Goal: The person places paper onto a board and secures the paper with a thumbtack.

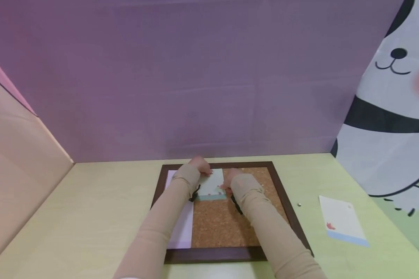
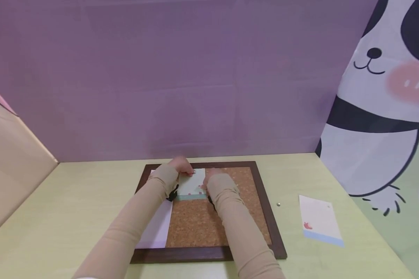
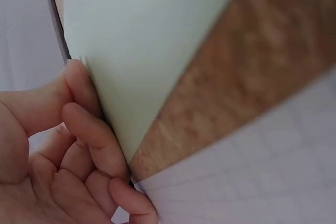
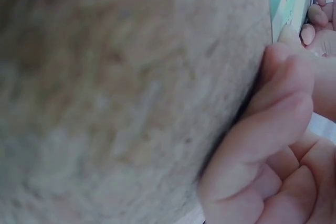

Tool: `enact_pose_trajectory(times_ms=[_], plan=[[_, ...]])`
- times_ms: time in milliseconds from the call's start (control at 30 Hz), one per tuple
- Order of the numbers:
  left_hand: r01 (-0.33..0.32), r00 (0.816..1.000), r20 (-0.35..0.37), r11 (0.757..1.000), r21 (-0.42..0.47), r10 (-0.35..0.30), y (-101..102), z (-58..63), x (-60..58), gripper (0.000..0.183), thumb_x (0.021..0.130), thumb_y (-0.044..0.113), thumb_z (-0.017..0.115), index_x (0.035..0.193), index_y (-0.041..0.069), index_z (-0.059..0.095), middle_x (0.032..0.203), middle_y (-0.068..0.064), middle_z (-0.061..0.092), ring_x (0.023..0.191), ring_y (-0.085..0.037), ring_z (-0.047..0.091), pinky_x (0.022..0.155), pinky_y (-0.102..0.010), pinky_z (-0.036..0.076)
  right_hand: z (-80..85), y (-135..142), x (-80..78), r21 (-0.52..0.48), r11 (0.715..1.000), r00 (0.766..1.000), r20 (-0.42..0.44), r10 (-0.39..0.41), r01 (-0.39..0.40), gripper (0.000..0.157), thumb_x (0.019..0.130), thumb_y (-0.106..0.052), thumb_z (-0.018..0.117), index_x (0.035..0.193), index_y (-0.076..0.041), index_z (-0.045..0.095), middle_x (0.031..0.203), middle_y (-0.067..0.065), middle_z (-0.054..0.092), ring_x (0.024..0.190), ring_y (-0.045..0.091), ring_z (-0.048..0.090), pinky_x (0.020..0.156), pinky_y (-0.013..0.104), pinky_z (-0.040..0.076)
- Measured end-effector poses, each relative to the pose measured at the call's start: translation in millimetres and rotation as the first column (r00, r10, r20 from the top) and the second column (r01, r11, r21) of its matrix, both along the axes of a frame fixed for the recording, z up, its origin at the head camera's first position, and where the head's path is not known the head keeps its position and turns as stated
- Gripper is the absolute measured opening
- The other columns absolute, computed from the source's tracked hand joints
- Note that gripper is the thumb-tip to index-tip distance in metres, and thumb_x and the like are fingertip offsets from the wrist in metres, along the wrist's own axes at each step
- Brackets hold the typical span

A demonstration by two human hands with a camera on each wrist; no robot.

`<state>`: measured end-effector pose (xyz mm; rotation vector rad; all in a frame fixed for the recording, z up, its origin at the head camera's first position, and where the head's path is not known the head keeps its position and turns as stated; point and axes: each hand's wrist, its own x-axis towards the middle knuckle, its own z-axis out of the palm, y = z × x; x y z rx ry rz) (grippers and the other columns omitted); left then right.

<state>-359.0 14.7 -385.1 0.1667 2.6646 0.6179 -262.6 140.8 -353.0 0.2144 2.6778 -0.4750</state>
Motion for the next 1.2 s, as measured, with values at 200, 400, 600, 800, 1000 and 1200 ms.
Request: enact_pose_trajectory(times_ms=[200, 400, 600, 800, 1000, 1200], plan=[[-0.029, 0.999, -0.03, 0.998, 0.059, 0.031, -2.8, 17.3, 21.7, 0.019, 0.078, 0.018, 0.073, 0.07, 0.004, 0.063, 0.072, -0.005, 0.053, 0.064, -0.016, 0.046, 0.054, -0.02, 0.036, 2.7, -0.7, 0.9, -0.038, 0.999, 0.999, 0.017, -0.039, 0.039, 0.047, 0.087, -0.032, 0.068, 0.048, -0.013, 0.052, 0.046, -0.003, 0.044, 0.048, 0.011, 0.044, 0.062, 0.025, 0.042], [-0.052, 0.998, -0.016, 0.996, 0.074, 0.053, 0.8, 17.2, 22.7, 0.017, 0.077, 0.013, 0.072, 0.066, 0.005, 0.061, 0.073, -0.006, 0.054, 0.06, -0.015, 0.046, 0.051, -0.019, 0.036, -0.5, 2.0, -0.2, -0.041, 0.999, 1.0, 0.002, -0.029, 0.029, 0.047, 0.085, -0.031, 0.07, 0.046, -0.013, 0.05, 0.044, -0.003, 0.043, 0.046, 0.01, 0.044, 0.059, 0.022, 0.04], [-0.036, 0.998, -0.056, 0.999, 0.028, 0.038, 5.7, 17.9, 20.3, 0.024, 0.075, 0.009, 0.067, 0.057, 0.01, 0.052, 0.072, -0.007, 0.055, 0.055, -0.015, 0.043, 0.047, -0.02, 0.033, -0.2, 5.2, -0.7, -0.038, 0.999, 1.0, -0.013, -0.026, 0.025, 0.045, 0.085, -0.031, 0.07, 0.048, -0.012, 0.053, 0.043, -0.004, 0.045, 0.045, 0.009, 0.044, 0.061, 0.02, 0.04], [-0.044, 0.998, -0.043, 0.995, 0.09, 0.048, 2.8, 15.6, 20.1, 0.026, 0.073, 0.006, 0.064, 0.054, 0.011, 0.048, 0.063, -0.005, 0.05, 0.052, -0.016, 0.04, 0.046, -0.022, 0.032, -0.1, 3.9, -0.7, -0.04, 0.999, 0.999, -0.004, -0.033, 0.032, 0.045, 0.086, -0.031, 0.069, 0.048, -0.013, 0.052, 0.045, -0.003, 0.045, 0.046, 0.01, 0.044, 0.061, 0.022, 0.041], [-0.103, 0.994, 0.049, 0.971, 0.214, 0.095, -3.1, 9.7, 18.6, 0.029, 0.076, 0.011, 0.07, 0.05, 0.012, 0.056, 0.047, 0.002, 0.048, 0.045, -0.012, 0.042, 0.046, -0.021, 0.036, -1.7, 4.5, 2.6, -0.071, 0.996, 0.998, 0.029, -0.059, 0.061, 0.043, 0.089, -0.028, 0.066, 0.051, -0.012, 0.055, 0.049, -0.002, 0.049, 0.05, 0.013, 0.046, 0.064, 0.029, 0.044], [-0.109, 0.994, 0.021, 0.971, 0.211, 0.107, -1.3, 10.4, 19.0, 0.02, 0.08, 0.02, 0.073, 0.068, 0.006, 0.066, 0.048, 0.003, 0.051, 0.045, -0.009, 0.045, 0.051, -0.019, 0.039, 2.5, 4.1, 0.6, -0.044, 0.998, 0.999, 0.011, -0.034, 0.034, 0.043, 0.087, -0.029, 0.068, 0.05, -0.013, 0.055, 0.046, -0.003, 0.048, 0.047, 0.009, 0.045, 0.064, 0.023, 0.044]])
